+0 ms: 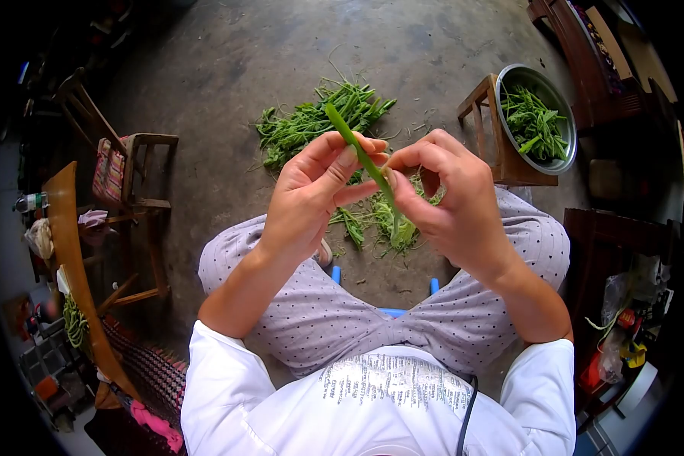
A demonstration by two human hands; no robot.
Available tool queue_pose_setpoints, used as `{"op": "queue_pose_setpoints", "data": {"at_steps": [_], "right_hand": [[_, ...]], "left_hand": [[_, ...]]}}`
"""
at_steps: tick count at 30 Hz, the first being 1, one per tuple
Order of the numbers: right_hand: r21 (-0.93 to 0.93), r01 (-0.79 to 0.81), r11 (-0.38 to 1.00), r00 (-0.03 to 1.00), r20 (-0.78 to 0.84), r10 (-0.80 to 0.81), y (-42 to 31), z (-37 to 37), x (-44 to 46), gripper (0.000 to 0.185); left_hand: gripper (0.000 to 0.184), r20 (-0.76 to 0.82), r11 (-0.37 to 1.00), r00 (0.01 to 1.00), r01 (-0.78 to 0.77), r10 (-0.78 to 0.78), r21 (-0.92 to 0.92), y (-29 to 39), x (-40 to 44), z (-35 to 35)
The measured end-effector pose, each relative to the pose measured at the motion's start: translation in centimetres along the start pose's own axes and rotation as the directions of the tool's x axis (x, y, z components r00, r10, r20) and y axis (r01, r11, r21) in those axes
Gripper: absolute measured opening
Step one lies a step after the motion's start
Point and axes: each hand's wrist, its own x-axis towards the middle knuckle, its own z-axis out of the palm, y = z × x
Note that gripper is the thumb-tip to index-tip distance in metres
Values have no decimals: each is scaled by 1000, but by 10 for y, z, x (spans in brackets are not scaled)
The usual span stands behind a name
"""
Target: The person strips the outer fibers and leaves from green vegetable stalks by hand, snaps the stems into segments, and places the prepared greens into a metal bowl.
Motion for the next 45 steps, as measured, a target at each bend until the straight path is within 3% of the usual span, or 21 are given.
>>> {"op": "queue_pose_setpoints", "data": {"at_steps": [4, 6, 7, 10, 14, 16, 18, 21, 24, 25, 26, 28, 29, 30, 31, 32, 33, 34, 36, 41, 45], "right_hand": [[204, -135, 970, 990, 77, 122, 9, -6, 4, 11], [590, -287, 755, 957, 205, 203, 13, -13, 8, 17], [622, -290, 727, 955, 243, 173, 13, -23, 11, 22], [809, -112, 578, 993, 73, 90, 22, -42, 16, 20], [752, -63, 656, 972, -103, 211, 25, -64, 20, 14], [671, -87, 736, 988, -37, 150, 38, -72, 19, 15], [469, -128, 874, 990, 15, 137, 36, -66, 13, 23], [237, -282, 930, 912, 365, 184, 29, -41, 6, 31], [293, -248, 924, 878, 471, 86, 28, -23, -3, 26], [327, -342, 881, 853, 500, 146, 27, -22, -2, 24], [355, -433, 829, 823, 532, 202, 26, -22, -2, 23], [321, -361, 875, 867, 462, 188, 27, -23, -2, 21], [279, -291, 915, 905, 390, 169, 27, -23, -3, 20], [279, -291, 915, 906, 388, 170, 26, -25, -3, 20], [177, -201, 964, 922, 367, 124, 23, -26, -3, 16], [72, -107, 992, 933, 351, 76, 21, -26, -2, 14], [75, -108, 991, 934, 350, 76, 19, -26, -2, 14], [19, -46, 999, 944, 328, 37, 18, -26, -2, 13], [-38, 9, 999, 950, 313, 4, 17, -25, -3, 13], [-7, 14, 1000, 961, 278, -12, 16, -25, -3, 16], [-102, 124, 987, 982, 153, -108, 4, -28, 4, 24]], "left_hand": [[20, -25, 999, 999, 41, -42, -24, 2, 0, -1], [21, -15, 998, 999, 51, -52, -35, 3, 1, -4], [22, -4, 997, 998, 65, -65, -47, 3, 2, -6], [19, 3, 987, 999, 47, -47, -154, 6, 3, -11], [19, 36, 935, 999, 50, -40, -350, 8, 5, -22], [20, 60, 909, 997, 67, -47, -412, 8, 6, -29], [21, 113, 849, 992, 107, -56, -518, 8, 8, -32], [23, 93, 815, 992, 122, -85, -566, 11, 8, -31], [23, 90, 815, 994, 106, -67, -570, 11, 10, -31], [23, 91, 815, 994, 107, -67, -570, 13, 11, -30], [23, 32, 880, 996, 86, -80, -467, 18, 11, -28], [24, -28, 932, 996, 70, -85, -355, 20, 13, -27], [29, -229, 990, 963, -133, 140, 47, 18, 14, -28], [34, -313, 852, 856, -240, 411, 465, 17, 15, -27], [35, -223, 649, 766, -308, 603, 696, 18, 11, -24], [35, -222, 648, 767, -307, 602, 697, 20, 9, -22], [32, 98, 294, 698, -420, 709, 858, 24, 7, -19], [29, 426, -100, 600, -498, 677, 861, 28, 5, -16], [31, 591, -263, 613, -543, 524, 797, 29, 1, -5], [14, 586, -168, 689, -577, 425, 800, 15, 6, -4], [10, 579, -172, 666, -574, 470, 800, 15, 5, -4]]}}
